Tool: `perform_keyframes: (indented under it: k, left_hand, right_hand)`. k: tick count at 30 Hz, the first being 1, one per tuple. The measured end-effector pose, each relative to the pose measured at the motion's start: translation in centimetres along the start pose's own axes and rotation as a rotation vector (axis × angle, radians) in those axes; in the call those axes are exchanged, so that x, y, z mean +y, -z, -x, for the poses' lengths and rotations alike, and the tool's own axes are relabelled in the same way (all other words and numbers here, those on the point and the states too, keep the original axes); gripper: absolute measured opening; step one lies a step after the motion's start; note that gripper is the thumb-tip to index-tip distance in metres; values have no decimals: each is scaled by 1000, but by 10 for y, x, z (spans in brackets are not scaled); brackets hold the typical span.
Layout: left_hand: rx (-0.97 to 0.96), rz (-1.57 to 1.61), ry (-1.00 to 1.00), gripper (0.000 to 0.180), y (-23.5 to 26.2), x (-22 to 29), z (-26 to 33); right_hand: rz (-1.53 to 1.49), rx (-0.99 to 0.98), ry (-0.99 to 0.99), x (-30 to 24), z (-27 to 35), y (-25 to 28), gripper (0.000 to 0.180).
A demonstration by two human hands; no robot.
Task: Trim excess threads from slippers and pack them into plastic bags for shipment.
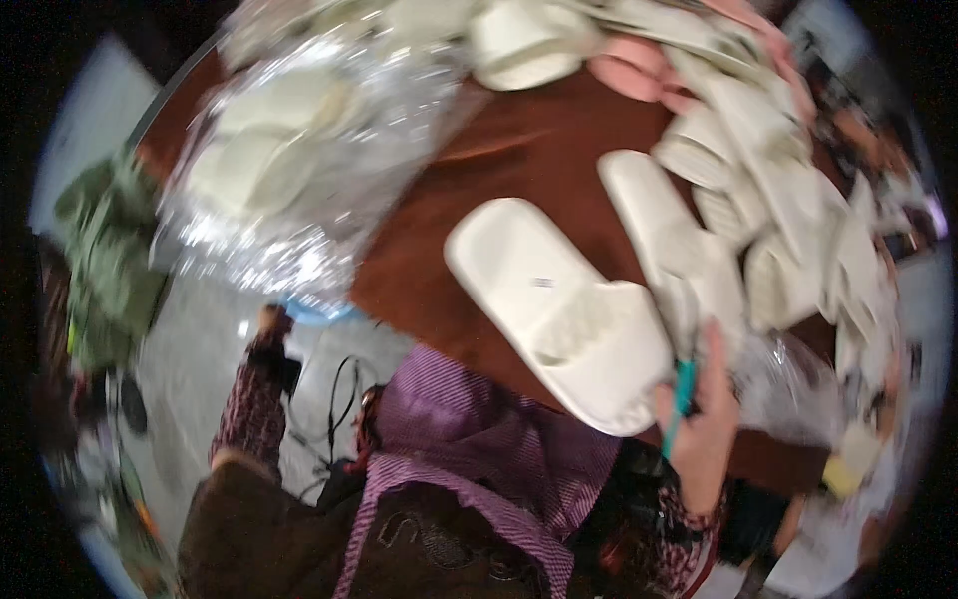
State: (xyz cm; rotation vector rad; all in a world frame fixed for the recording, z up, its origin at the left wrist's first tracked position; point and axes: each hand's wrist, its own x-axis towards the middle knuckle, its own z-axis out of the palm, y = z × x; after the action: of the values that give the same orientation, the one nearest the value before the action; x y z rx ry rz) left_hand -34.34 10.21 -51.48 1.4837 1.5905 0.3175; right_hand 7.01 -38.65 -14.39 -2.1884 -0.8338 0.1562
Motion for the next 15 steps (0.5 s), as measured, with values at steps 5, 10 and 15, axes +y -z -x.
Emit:
perform_keyframes:
  k: [5,10,15]
  left_hand:
    - [259,894,432,30,22,-8,22]
    - [216,833,399,28,33,-13,-8]
    - [-26,416,114,28,8,-27,-47]
  right_hand:
    - [-38,-11,-84,-13,12,-13,72]
    - [-111,21,-52,-8,15,-14,73]
    - [13,0,-55,-1,13,-5,73]
